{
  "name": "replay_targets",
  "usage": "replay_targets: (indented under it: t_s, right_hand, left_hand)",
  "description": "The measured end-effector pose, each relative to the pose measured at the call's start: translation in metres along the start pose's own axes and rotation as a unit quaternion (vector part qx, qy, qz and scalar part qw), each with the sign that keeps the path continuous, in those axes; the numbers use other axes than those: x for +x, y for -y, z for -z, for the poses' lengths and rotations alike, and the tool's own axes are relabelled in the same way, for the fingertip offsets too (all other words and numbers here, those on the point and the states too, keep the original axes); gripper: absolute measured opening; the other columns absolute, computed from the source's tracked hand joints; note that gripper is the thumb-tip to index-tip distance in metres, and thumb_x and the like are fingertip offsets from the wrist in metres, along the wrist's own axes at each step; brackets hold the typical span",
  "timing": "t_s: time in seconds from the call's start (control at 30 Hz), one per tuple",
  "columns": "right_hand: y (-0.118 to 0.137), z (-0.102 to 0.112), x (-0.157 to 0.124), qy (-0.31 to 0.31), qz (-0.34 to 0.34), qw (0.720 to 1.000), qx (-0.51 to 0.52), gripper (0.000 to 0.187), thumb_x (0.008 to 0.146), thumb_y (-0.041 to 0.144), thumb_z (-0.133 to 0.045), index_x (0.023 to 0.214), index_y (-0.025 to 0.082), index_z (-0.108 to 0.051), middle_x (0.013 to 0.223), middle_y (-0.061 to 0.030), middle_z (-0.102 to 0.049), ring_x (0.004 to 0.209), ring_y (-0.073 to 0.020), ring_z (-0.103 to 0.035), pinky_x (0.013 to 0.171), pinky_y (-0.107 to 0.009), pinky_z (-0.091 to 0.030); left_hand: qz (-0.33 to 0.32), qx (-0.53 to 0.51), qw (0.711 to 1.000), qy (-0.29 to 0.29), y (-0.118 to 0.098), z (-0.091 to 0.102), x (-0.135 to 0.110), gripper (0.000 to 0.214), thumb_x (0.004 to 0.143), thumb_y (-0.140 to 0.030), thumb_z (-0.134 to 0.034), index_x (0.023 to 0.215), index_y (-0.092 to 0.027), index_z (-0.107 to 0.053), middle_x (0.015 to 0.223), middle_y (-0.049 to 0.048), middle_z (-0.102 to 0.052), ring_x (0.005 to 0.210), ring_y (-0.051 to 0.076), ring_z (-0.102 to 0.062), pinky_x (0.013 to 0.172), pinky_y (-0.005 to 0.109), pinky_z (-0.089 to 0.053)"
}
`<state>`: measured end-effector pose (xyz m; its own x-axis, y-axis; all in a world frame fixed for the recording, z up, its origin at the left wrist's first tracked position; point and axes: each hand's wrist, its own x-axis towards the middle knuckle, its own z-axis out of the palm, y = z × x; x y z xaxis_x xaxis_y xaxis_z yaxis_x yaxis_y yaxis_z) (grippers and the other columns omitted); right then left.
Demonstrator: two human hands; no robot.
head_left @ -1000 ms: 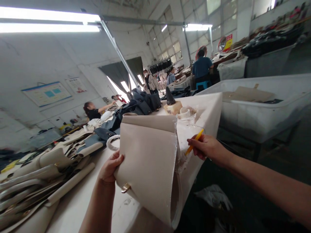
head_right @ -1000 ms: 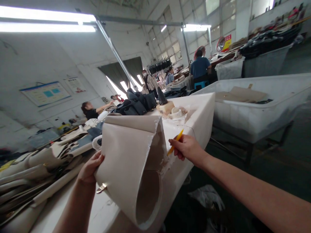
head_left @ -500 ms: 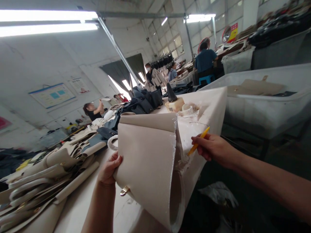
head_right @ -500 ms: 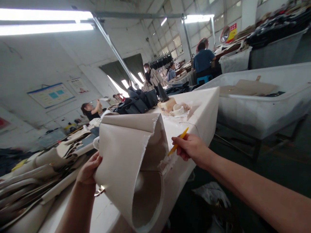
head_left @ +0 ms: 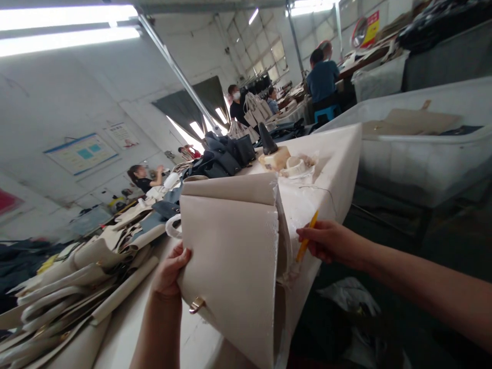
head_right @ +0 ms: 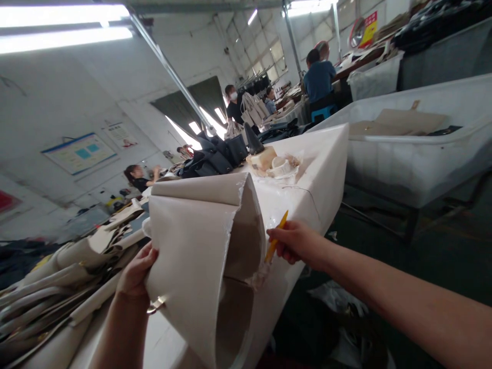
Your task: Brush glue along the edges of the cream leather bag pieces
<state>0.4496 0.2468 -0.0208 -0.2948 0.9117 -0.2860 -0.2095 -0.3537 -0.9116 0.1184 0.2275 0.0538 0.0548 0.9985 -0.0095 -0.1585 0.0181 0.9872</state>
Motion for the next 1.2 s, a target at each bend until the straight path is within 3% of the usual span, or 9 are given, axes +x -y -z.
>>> replay_targets:
  t_s: [0.1, 0.2, 0.33, 0.47, 0.67, 0.87, 1.03, 1.2]
  right_hand:
    - [0.003, 0.005, -0.002, 0.003, 0.020, 1.000, -0.015, 0.022, 0.085, 0.026, -0.052, 0.067, 0.014, -0.057, 0.041, 0.0015, -0.052, 0.028, -0.0049, -0.038, 0.027, -0.014, -0.027]
    - [0.028, 0.033, -0.001, -0.082, 0.109, 0.990, 0.023, 0.021, 0.083, 0.027, -0.056, 0.068, 0.014, -0.057, 0.042, 0.0016, -0.051, 0.029, -0.0049, -0.038, 0.028, -0.014, -0.029]
    - [0.073, 0.081, 0.017, -0.265, 0.271, 0.923, 0.056, 0.017, 0.085, 0.022, -0.053, 0.070, 0.015, -0.057, 0.048, 0.0022, -0.051, 0.036, -0.0041, -0.042, 0.033, -0.013, -0.033]
    - [0.105, 0.107, 0.062, -0.369, 0.316, 0.874, 0.011, 0.020, 0.086, 0.024, -0.051, 0.067, 0.017, -0.052, 0.050, 0.0017, -0.052, 0.037, -0.0054, -0.043, 0.035, -0.015, -0.037]
    - [0.125, 0.099, 0.146, -0.394, 0.306, 0.861, -0.096, 0.021, 0.087, 0.033, -0.052, 0.074, 0.016, -0.055, 0.058, -0.0010, -0.058, 0.045, -0.0091, -0.051, 0.045, -0.020, -0.047]
    - [0.128, 0.087, 0.202, -0.377, 0.246, 0.872, -0.191, 0.021, 0.089, 0.033, -0.054, 0.091, 0.013, -0.060, 0.081, -0.0013, -0.062, 0.063, -0.0093, -0.058, 0.058, -0.025, -0.050]
    - [0.126, 0.094, 0.203, -0.384, 0.236, 0.868, -0.209, 0.026, 0.090, 0.036, -0.051, 0.089, 0.012, -0.060, 0.077, -0.0007, -0.061, 0.059, -0.0088, -0.057, 0.056, -0.024, -0.050]
    - [0.123, 0.105, 0.176, -0.385, 0.258, 0.863, -0.199, 0.026, 0.088, 0.032, -0.054, 0.072, 0.013, -0.057, 0.058, 0.0030, -0.056, 0.047, -0.0076, -0.053, 0.048, -0.022, -0.048]
  left_hand:
    - [0.009, 0.004, 1.000, -0.024, 0.001, 0.002, 0.000, 0.032, 0.048, -0.023, -0.083, 0.078, -0.019, -0.073, 0.062, 0.0021, -0.071, 0.049, 0.019, -0.065, 0.046, 0.022, -0.054]
    - [0.016, 0.006, 0.999, -0.043, 0.002, 0.007, 0.000, 0.031, 0.047, -0.023, -0.083, 0.076, -0.019, -0.073, 0.062, 0.0017, -0.071, 0.048, 0.019, -0.065, 0.045, 0.022, -0.054]
    - [0.034, 0.003, 0.998, -0.053, 0.002, 0.013, 0.000, 0.034, 0.048, -0.022, -0.082, 0.081, -0.022, -0.073, 0.063, 0.0014, -0.071, 0.048, 0.021, -0.065, 0.046, 0.025, -0.055]
    - [0.063, -0.007, 0.997, -0.053, 0.003, 0.019, 0.002, 0.034, 0.050, -0.019, -0.081, 0.084, -0.024, -0.073, 0.068, 0.0026, -0.073, 0.054, 0.024, -0.067, 0.048, 0.028, -0.056]
    - [0.095, -0.014, 0.993, -0.066, 0.007, 0.027, 0.004, 0.034, 0.050, -0.023, -0.081, 0.083, -0.024, -0.073, 0.071, 0.0050, -0.073, 0.057, 0.029, -0.068, 0.050, 0.036, -0.057]
    - [0.092, -0.047, 0.992, -0.070, 0.006, 0.007, 0.001, 0.030, 0.050, -0.025, -0.082, 0.078, -0.022, -0.074, 0.067, 0.0065, -0.073, 0.054, 0.028, -0.067, 0.050, 0.036, -0.056]
    - [0.080, -0.064, 0.992, -0.076, 0.002, -0.009, -0.002, 0.027, 0.051, -0.024, -0.081, 0.077, -0.019, -0.074, 0.066, 0.0088, -0.072, 0.055, 0.027, -0.067, 0.050, 0.031, -0.055]
    - [0.076, -0.063, 0.994, -0.038, 0.007, 0.000, 0.004, 0.027, 0.054, -0.023, -0.079, 0.080, -0.018, -0.074, 0.069, 0.0099, -0.072, 0.057, 0.027, -0.068, 0.051, 0.032, -0.056]
